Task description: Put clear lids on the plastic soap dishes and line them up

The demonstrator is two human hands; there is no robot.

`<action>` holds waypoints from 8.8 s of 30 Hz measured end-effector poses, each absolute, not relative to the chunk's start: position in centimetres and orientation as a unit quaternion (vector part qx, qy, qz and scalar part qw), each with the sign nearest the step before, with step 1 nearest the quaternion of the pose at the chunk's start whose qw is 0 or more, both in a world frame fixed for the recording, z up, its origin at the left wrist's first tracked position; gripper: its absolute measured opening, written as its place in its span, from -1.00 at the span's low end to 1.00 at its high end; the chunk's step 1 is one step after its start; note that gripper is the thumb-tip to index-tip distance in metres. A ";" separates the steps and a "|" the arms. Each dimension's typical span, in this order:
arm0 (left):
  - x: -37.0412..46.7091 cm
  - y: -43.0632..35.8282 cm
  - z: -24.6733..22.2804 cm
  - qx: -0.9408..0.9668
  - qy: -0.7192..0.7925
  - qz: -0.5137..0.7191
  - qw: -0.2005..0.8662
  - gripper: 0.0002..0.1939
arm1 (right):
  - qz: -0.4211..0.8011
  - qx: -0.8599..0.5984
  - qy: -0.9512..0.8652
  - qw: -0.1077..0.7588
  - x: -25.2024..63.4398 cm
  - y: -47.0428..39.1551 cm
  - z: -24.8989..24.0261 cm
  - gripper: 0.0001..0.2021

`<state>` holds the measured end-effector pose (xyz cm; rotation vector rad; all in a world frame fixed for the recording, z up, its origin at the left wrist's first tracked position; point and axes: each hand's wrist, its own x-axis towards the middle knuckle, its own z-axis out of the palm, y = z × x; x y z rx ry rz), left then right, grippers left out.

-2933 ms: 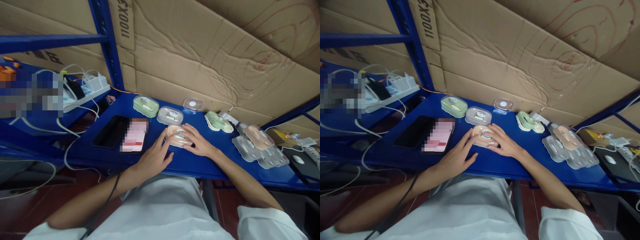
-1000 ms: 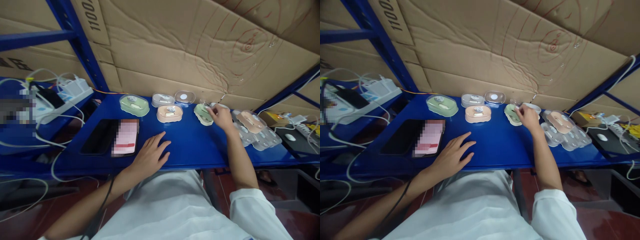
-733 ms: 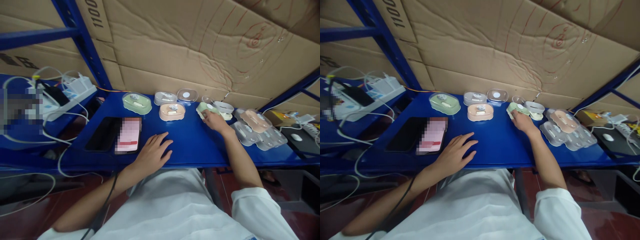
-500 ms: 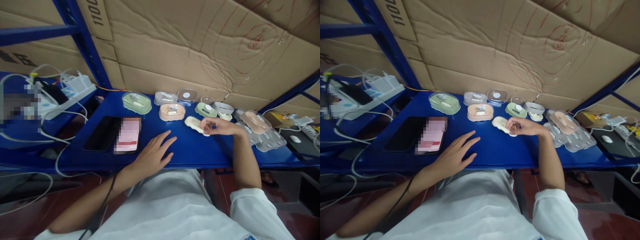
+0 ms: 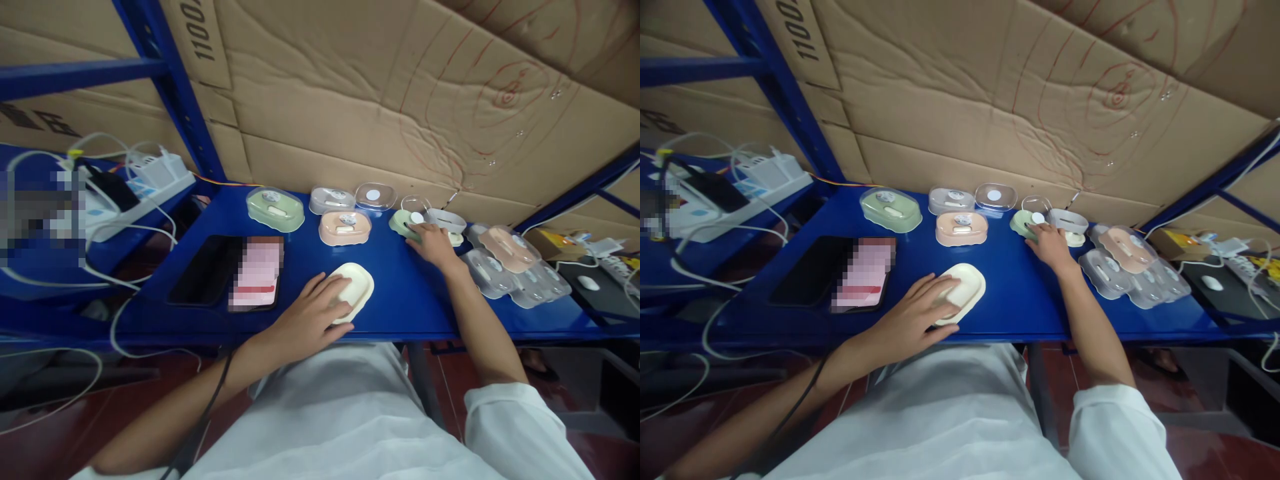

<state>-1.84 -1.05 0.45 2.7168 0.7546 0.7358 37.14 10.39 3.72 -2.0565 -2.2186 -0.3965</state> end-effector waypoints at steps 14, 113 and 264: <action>-1.9 -0.8 0.0 0.904 0.289 0.296 0.108 -0.72 | -0.207 -0.651 -0.727 0.074 35.3 10.4 3.2 -0.59; -1.6 -0.7 -0.8 0.855 0.420 0.291 0.087 -0.43 | 0.065 -0.327 -0.926 0.175 25.3 4.6 2.7 -0.39; -1.8 -0.6 -0.4 0.909 0.294 0.272 0.117 -0.39 | 0.031 -0.636 -0.769 0.057 38.9 8.8 3.9 -0.66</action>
